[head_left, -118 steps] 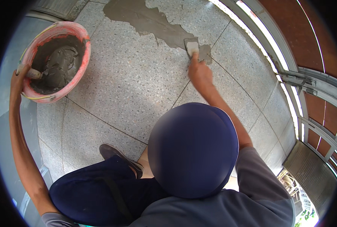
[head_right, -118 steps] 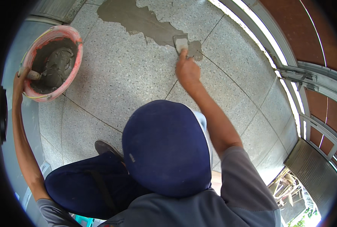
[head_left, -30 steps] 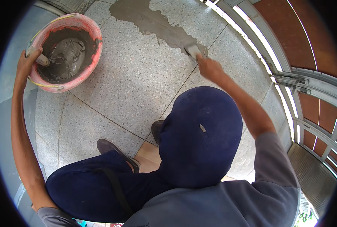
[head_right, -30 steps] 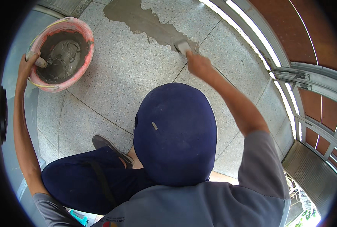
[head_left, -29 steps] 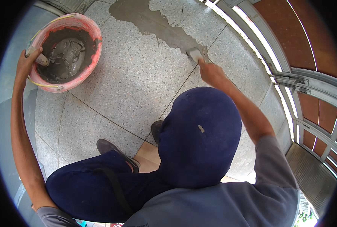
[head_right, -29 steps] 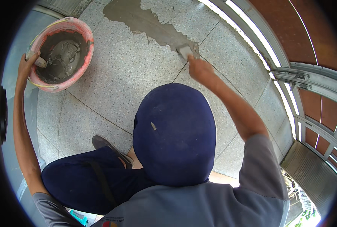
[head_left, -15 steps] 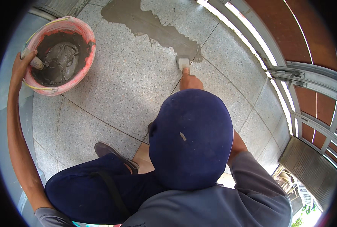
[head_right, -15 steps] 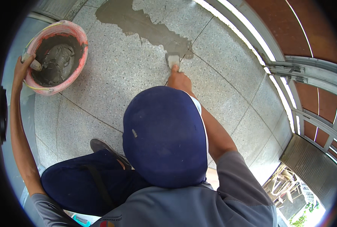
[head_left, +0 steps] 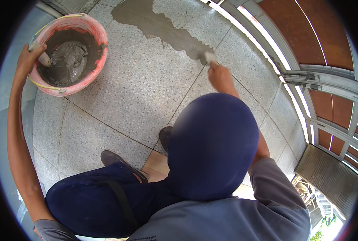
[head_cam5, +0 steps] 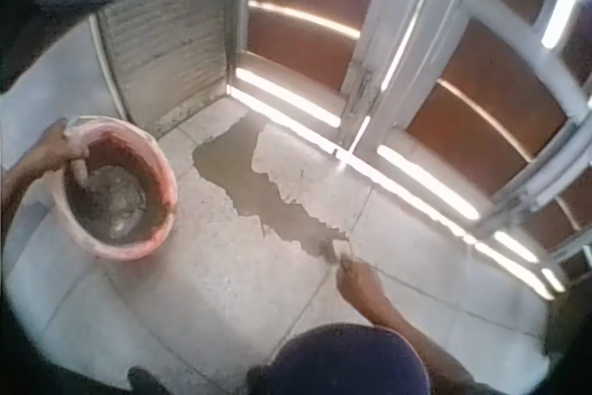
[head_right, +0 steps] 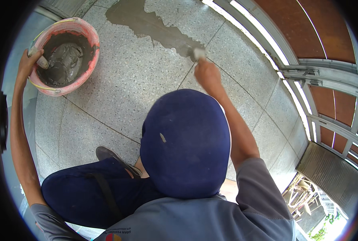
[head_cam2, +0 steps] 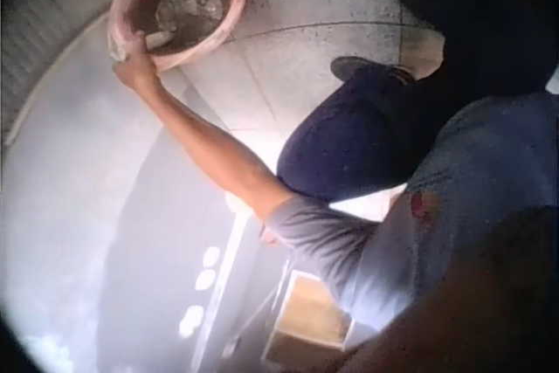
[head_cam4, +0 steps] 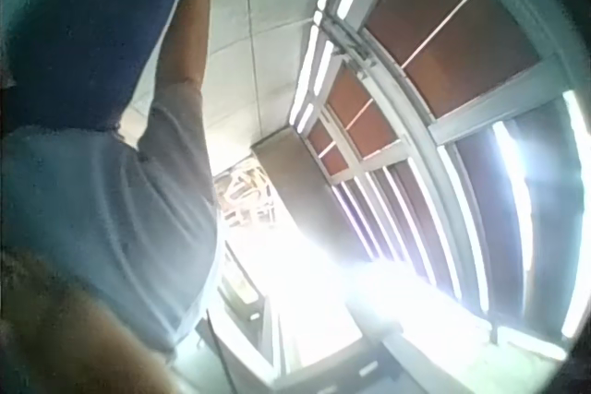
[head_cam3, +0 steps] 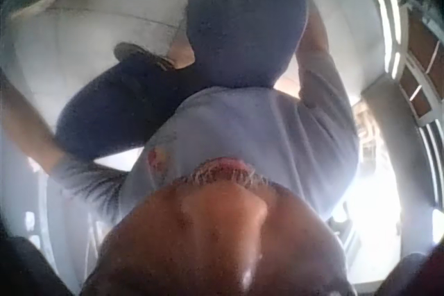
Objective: Patching and smoothing cement on a tiled floor using a trowel.
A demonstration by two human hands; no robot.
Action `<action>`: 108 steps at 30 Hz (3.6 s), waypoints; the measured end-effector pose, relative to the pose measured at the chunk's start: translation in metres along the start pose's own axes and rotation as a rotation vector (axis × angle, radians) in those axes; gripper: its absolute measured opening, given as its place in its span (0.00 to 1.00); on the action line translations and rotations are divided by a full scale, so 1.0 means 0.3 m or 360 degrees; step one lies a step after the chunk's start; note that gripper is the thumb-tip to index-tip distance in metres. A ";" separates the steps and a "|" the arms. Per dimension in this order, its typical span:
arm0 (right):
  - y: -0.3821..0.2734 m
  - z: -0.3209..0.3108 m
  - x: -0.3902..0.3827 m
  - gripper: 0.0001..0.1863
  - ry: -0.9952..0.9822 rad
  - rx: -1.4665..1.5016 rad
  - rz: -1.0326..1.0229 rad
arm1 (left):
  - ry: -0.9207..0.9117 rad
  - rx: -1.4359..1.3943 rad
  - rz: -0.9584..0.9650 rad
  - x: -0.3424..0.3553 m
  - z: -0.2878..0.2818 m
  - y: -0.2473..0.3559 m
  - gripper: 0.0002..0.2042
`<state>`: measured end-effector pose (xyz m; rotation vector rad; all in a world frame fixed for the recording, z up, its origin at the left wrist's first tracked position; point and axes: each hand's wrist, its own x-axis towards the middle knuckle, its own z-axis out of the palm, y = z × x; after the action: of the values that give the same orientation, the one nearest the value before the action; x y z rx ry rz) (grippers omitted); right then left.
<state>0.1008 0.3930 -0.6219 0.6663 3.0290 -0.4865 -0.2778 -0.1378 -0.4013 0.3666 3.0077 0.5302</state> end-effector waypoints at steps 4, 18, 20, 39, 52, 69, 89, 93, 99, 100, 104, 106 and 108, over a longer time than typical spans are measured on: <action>-0.054 0.068 -0.020 0.14 -0.0113 -0.0028 0.0147 | 0.0281 0.0312 0.0142 -0.047 0.003 0.063 0.33; -1.165 -0.008 0.426 0.17 -0.0453 0.0249 -0.1322 | 0.0193 0.0290 0.0108 -0.152 0.038 0.369 0.30; -1.243 0.050 0.474 0.16 -0.0494 0.0173 -0.1216 | 0.0134 0.0301 0.0068 -0.155 0.046 0.409 0.29; -0.833 -0.096 0.343 0.25 -0.1723 0.2443 -0.0107 | 0.0032 0.0417 0.0257 -0.083 0.055 0.321 0.37; 0.017 0.092 -0.056 0.26 0.0239 0.0864 0.0095 | 0.0054 0.0180 0.0107 -0.047 0.006 0.159 0.32; -0.048 -0.106 -0.118 0.16 -0.0560 0.0315 0.0272 | -0.0049 0.0075 -0.0078 -0.055 -0.014 0.108 0.32; 0.032 0.080 0.053 0.21 -0.0093 0.0045 0.0060 | -0.0035 -0.0011 -0.0259 -0.024 -0.045 -0.006 0.39; -0.032 0.233 -0.021 0.25 -0.0370 -0.0055 0.0256 | -0.0081 -0.0081 -0.0285 -0.009 -0.051 -0.038 0.39; -0.043 0.029 -0.075 0.18 -0.0514 0.0146 0.0075 | -0.0037 -0.0087 -0.0226 -0.040 -0.027 -0.032 0.39; -0.025 -0.015 -0.053 0.17 -0.0425 0.0287 -0.0016 | -0.0028 -0.0094 -0.0220 -0.042 -0.020 -0.021 0.38; 0.058 -0.022 0.106 0.16 -0.0017 0.0248 0.0038 | -0.0065 -0.0036 -0.0256 -0.013 -0.057 -0.074 0.39; 0.123 0.044 0.104 0.17 -0.0123 -0.0011 0.0092 | -0.0070 -0.0095 -0.0235 0.000 -0.017 -0.054 0.39; 0.071 0.093 -0.009 0.20 -0.0391 -0.0157 0.0352 | -0.0050 -0.0138 -0.0243 0.002 -0.015 -0.070 0.40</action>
<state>0.1102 0.4018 -0.6545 0.8532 2.6905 -0.3779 -0.2833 -0.1583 -0.4043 0.1367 2.9385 0.6315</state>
